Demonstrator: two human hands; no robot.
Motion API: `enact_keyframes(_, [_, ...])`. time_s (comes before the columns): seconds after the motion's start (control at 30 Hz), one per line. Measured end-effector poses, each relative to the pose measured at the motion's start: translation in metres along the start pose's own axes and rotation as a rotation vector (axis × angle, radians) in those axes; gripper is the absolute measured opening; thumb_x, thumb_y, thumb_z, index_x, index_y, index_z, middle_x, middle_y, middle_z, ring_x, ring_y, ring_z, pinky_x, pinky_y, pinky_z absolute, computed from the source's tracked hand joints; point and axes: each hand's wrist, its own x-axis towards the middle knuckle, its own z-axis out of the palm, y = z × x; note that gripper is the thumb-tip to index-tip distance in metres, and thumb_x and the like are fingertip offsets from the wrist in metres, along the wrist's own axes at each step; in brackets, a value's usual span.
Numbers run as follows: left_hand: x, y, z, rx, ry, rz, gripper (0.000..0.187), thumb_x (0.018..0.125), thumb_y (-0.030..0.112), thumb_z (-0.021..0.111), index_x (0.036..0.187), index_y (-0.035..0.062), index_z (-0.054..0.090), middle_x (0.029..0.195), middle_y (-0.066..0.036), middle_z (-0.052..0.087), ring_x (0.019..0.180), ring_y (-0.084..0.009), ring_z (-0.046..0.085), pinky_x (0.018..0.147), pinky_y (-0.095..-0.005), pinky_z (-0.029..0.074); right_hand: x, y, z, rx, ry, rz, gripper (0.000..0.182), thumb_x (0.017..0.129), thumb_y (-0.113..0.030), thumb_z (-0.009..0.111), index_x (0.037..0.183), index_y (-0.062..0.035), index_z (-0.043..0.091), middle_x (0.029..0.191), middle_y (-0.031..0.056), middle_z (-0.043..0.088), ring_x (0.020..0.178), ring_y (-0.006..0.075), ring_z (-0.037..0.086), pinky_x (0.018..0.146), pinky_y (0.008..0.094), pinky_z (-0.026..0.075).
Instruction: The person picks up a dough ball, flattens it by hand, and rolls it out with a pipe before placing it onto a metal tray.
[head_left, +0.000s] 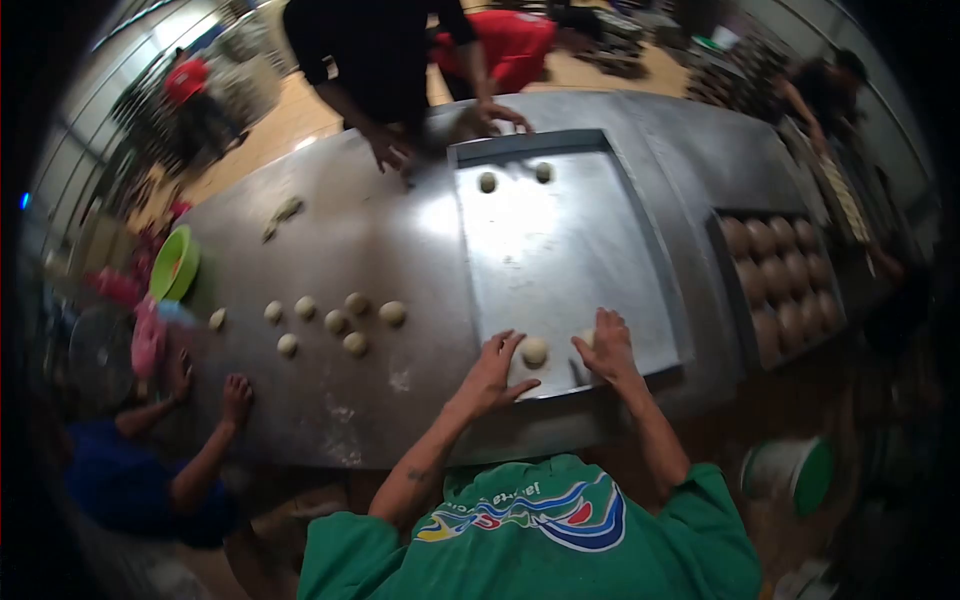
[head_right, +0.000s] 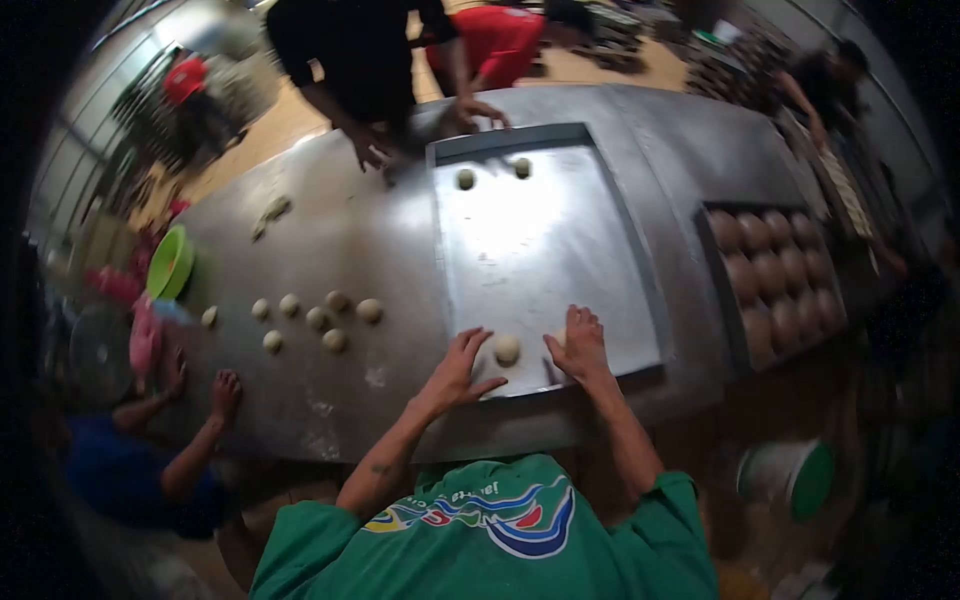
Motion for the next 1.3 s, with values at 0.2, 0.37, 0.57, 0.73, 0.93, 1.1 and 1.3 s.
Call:
enact_keyframes(0.2, [-0.126, -0.048, -0.050, -0.483, 0.120, -0.500, 0.041, 0.081, 0.018, 0.076, 0.114, 0.0020, 0.057, 0.108, -0.012, 0.062, 0.089, -0.0184, 0.064, 0.076, -0.0307, 0.052, 0.098, -0.150, 0.033, 0.596, 0.174, -0.517, 0.044, 0.082, -0.019, 0.063, 0.116, 0.0049, 0.050, 0.112, 0.0224, 0.054, 0.098, 0.0405, 0.055, 0.084, 0.0469, 0.047])
enact_keyframes(0.37, [-0.190, -0.107, -0.077, -0.406, 0.236, -0.706, 0.039, 0.080, 0.023, 0.077, 0.108, 0.0008, 0.061, 0.098, -0.013, 0.060, 0.078, -0.0201, 0.062, 0.067, -0.0307, 0.053, 0.145, -0.303, 0.089, 0.224, -0.238, -0.458, 0.041, 0.080, -0.023, 0.063, 0.109, 0.0052, 0.053, 0.109, 0.0241, 0.055, 0.100, 0.0403, 0.058, 0.083, 0.0457, 0.050])
enact_keyframes(0.57, [-0.166, -0.197, -0.110, -0.072, 0.397, -0.753, 0.058, 0.076, 0.033, 0.078, 0.114, -0.0043, 0.055, 0.106, -0.021, 0.055, 0.095, -0.0345, 0.058, 0.084, -0.0430, 0.049, 0.129, -0.325, 0.139, 0.269, -0.134, -0.264, 0.047, 0.076, -0.031, 0.064, 0.105, 0.0054, 0.056, 0.094, 0.0232, 0.063, 0.091, 0.0364, 0.064, 0.077, 0.0449, 0.051])
enact_keyframes(0.73, [-0.088, -0.253, -0.120, 0.116, 0.294, -0.531, 0.072, 0.072, 0.032, 0.078, 0.125, -0.0083, 0.050, 0.114, -0.025, 0.060, 0.106, -0.0367, 0.059, 0.092, -0.0415, 0.047, -0.020, -0.230, 0.061, 1.203, -0.615, 0.157, 0.023, 0.088, -0.025, 0.058, 0.094, -0.0044, 0.066, 0.078, 0.0001, 0.060, 0.073, 0.0080, 0.055, 0.064, 0.0264, 0.045])
enact_keyframes(0.93, [0.055, -0.133, -0.101, -0.552, -0.034, -0.296, 0.043, 0.070, 0.026, 0.078, 0.097, -0.0057, 0.066, 0.083, -0.015, 0.069, 0.076, -0.0245, 0.068, 0.072, -0.0340, 0.054, -0.195, -0.131, 0.003, 0.803, -0.517, 0.544, 0.022, 0.081, -0.023, 0.067, 0.090, -0.0029, 0.065, 0.078, 0.0040, 0.062, 0.079, 0.0154, 0.060, 0.072, 0.0313, 0.050])
enact_keyframes(1.1, [0.139, -0.077, -0.013, -0.197, -0.080, 0.052, 0.043, 0.071, 0.026, 0.074, 0.101, -0.0031, 0.065, 0.095, -0.024, 0.062, 0.087, -0.0366, 0.061, 0.080, -0.0425, 0.051, -0.171, -0.138, -0.160, 0.775, 0.364, 0.337, 0.036, 0.080, -0.016, 0.070, 0.110, -0.0007, 0.056, 0.092, 0.0109, 0.064, 0.081, 0.0170, 0.060, 0.074, 0.0298, 0.050])
enact_keyframes(1.3, [0.127, -0.057, 0.022, 0.228, -0.196, -0.033, 0.080, 0.069, 0.042, 0.079, 0.130, 0.0015, 0.048, 0.123, -0.032, 0.050, 0.110, -0.0476, 0.051, 0.092, -0.0472, 0.047, -0.096, -0.060, -0.173, 0.487, 1.044, 0.012, 0.031, 0.084, -0.012, 0.065, 0.110, 0.0022, 0.055, 0.099, 0.0143, 0.061, 0.085, 0.0221, 0.062, 0.076, 0.0319, 0.050])
